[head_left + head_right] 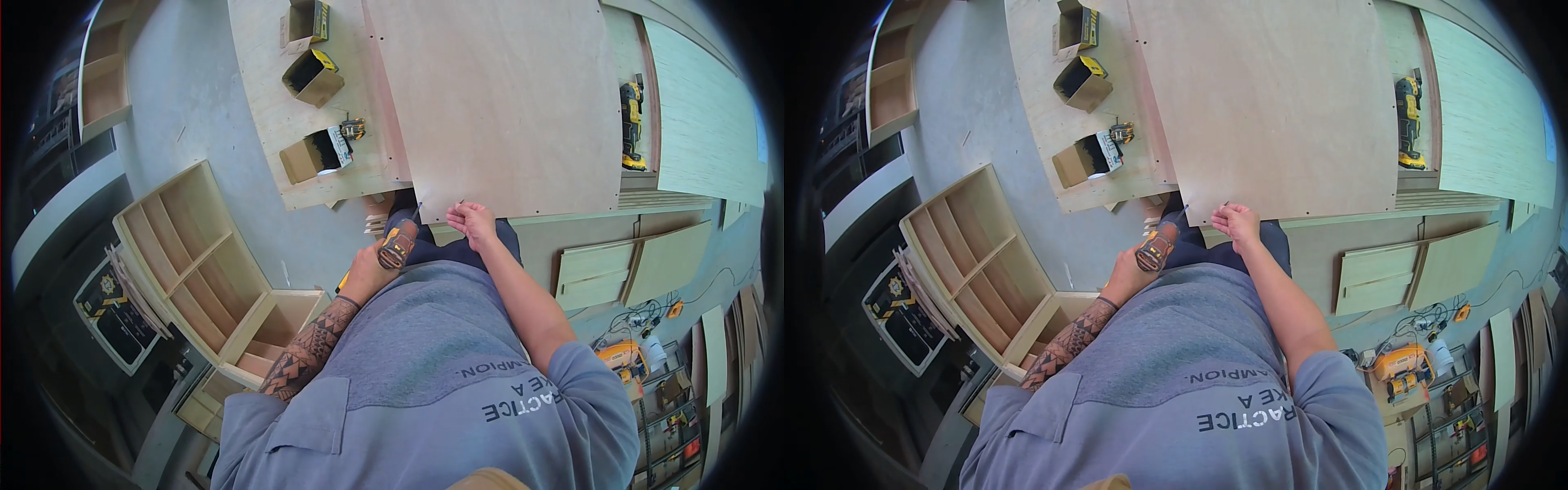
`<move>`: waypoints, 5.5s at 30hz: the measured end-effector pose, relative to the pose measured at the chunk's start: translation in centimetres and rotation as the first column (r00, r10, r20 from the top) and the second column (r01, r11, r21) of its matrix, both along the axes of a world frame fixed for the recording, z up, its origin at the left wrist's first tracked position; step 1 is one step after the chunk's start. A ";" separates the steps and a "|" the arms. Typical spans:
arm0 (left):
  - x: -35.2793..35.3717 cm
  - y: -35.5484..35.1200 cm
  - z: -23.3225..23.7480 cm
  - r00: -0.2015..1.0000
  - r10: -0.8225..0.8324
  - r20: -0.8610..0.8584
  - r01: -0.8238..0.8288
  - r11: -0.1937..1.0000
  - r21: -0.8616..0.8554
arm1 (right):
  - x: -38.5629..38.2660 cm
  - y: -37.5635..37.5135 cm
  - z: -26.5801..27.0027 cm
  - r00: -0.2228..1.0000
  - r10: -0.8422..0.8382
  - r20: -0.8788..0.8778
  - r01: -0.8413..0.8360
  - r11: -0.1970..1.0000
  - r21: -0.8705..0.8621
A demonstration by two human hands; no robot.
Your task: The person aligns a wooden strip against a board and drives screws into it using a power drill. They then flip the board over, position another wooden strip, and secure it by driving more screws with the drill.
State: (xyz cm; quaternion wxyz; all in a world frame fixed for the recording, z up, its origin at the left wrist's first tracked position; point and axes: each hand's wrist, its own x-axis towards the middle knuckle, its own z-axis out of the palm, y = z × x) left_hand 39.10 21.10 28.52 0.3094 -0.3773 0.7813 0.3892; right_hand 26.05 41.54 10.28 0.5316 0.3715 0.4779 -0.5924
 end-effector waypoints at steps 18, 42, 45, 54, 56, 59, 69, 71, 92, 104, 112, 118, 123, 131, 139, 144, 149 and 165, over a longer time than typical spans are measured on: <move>-1.1 -8.6 1.2 0.927 0.245 -0.284 -0.220 0.968 0.120 | -4.6 -15.9 -1.5 0.895 -0.339 0.289 0.439 0.781 -0.444; -12.5 -14.8 0.6 0.981 -0.103 -0.166 0.083 0.988 -0.128 | -6.5 -25.9 -3.8 0.731 -0.628 0.266 0.682 0.684 -0.258; -13.6 -15.4 0.7 0.988 -0.136 -0.069 0.130 0.988 -0.083 | -6.7 -25.9 -4.4 0.709 -0.664 0.240 0.706 0.663 -0.251; -15.4 -15.1 0.8 0.980 -0.193 -0.036 0.188 0.974 -0.127 | -6.6 -25.7 -4.8 0.723 -0.656 0.216 0.690 0.682 -0.241; -16.0 -14.9 1.1 0.974 -0.223 -0.038 0.216 0.966 -0.140 | -6.7 -25.3 -4.2 0.733 -0.643 0.224 0.680 0.703 -0.208; -17.3 -15.4 1.1 0.979 -0.203 0.001 0.202 0.973 -0.109 | -6.3 -23.3 -2.7 0.821 -0.556 0.129 0.570 0.813 -0.124; -18.0 -14.4 1.2 0.967 -0.242 -0.079 0.227 0.960 -0.162 | -2.1 -3.6 -2.5 0.734 0.217 -0.643 0.397 0.631 0.666; -18.4 -14.3 1.0 0.980 -0.199 -0.010 0.196 0.971 -0.134 | -1.6 0.7 -3.2 0.778 0.255 -0.574 0.451 0.409 0.793; -15.2 -15.4 -2.0 0.989 0.129 -0.069 -0.127 0.991 0.030 | -9.9 18.2 -10.0 0.643 -0.715 -0.274 0.757 0.647 0.087; -3.9 -36.0 -9.2 0.226 0.602 -0.766 -0.807 0.556 0.198 | -11.3 16.4 1.1 0.613 -0.665 -0.427 0.775 0.613 0.157; -5.3 -37.1 -21.8 0.300 0.627 -0.719 -0.911 0.411 -0.021 | -11.3 17.0 5.7 0.623 -0.664 -0.412 0.739 0.673 0.033; -4.6 -32.2 -22.5 0.365 0.657 -0.660 -0.886 0.462 -0.030 | -11.1 15.5 7.6 0.716 -0.564 -0.412 0.643 0.762 0.074; -5.9 -19.7 -24.3 0.287 0.772 -0.567 -0.637 0.596 0.489 | -10.9 14.2 8.9 0.730 -0.544 -0.415 0.627 0.774 0.087; -9.6 -10.2 -9.0 0.739 0.670 -0.078 -0.447 0.572 0.688 | -9.6 12.8 5.8 0.668 -0.620 -0.412 0.680 0.733 -0.002; -8.1 -20.9 3.9 0.720 0.604 -0.341 -0.334 0.733 0.593 | -2.0 -2.7 6.3 0.754 -0.529 -0.388 0.646 0.706 0.292; -5.0 -22.1 10.4 0.723 0.524 -0.450 -0.322 0.832 0.452 | 0.8 -6.8 5.3 0.780 -0.601 -0.176 0.612 0.791 0.011; -7.3 -18.4 21.8 0.714 0.341 -0.611 -0.290 0.939 0.186 | 0.8 -9.4 2.8 0.898 -0.424 0.121 0.441 0.855 -0.272; -21.0 -0.8 16.2 0.558 0.351 -0.752 0.145 0.851 0.505 | -24.4 -4.9 44.2 0.172 0.527 -0.832 -0.410 0.807 0.426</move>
